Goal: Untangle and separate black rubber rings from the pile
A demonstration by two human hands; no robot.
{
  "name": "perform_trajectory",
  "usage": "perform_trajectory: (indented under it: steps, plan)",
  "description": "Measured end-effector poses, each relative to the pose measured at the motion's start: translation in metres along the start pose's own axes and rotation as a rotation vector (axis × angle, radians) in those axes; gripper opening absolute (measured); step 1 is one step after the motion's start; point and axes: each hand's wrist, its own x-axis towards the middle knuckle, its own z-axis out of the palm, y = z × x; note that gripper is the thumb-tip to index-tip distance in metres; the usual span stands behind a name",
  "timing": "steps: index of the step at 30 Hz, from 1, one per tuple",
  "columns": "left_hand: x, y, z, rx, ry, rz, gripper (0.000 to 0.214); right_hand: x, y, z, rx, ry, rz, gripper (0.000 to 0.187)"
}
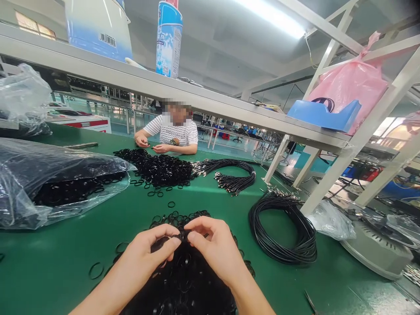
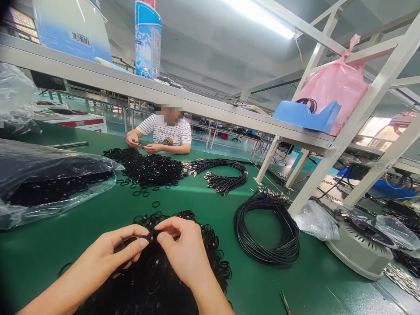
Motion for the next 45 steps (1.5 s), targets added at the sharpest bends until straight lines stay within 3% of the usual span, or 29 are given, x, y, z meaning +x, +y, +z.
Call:
perform_trajectory:
  steps: [7,18,25,28,31,35,40,45]
  plan:
    - [-0.001,0.004,0.001,-0.137,0.014,-0.009,0.025,-0.005,-0.006,0.005,-0.151,0.104,-0.18,0.024]
    - [0.002,0.002,-0.002,-0.251,0.049,-0.07,0.024,0.007,0.009,-0.005,0.103,0.18,0.032,0.015]
    - [-0.001,0.01,-0.001,-0.267,-0.001,-0.127,0.03,0.002,-0.003,-0.017,-0.256,0.058,-0.127,0.035]
    - [-0.003,0.013,0.0,-0.263,-0.04,-0.108,0.036,-0.005,-0.011,-0.007,-0.224,0.013,-0.149,0.022]
    - [-0.003,0.015,0.001,-0.257,-0.067,-0.068,0.038,-0.009,-0.012,0.008,-0.106,-0.035,-0.147,0.022]
    - [-0.001,0.007,0.002,-0.271,-0.082,-0.08,0.037,-0.007,-0.006,0.016,0.083,0.005,-0.112,0.016]
    - [0.004,-0.009,-0.001,-0.207,-0.142,-0.07,0.047,-0.005,-0.009,0.006,-0.021,0.072,-0.141,0.023]
    - [0.013,-0.017,0.0,-0.024,-0.099,0.132,0.045,-0.011,-0.014,0.017,-0.102,-0.064,-0.242,0.025]
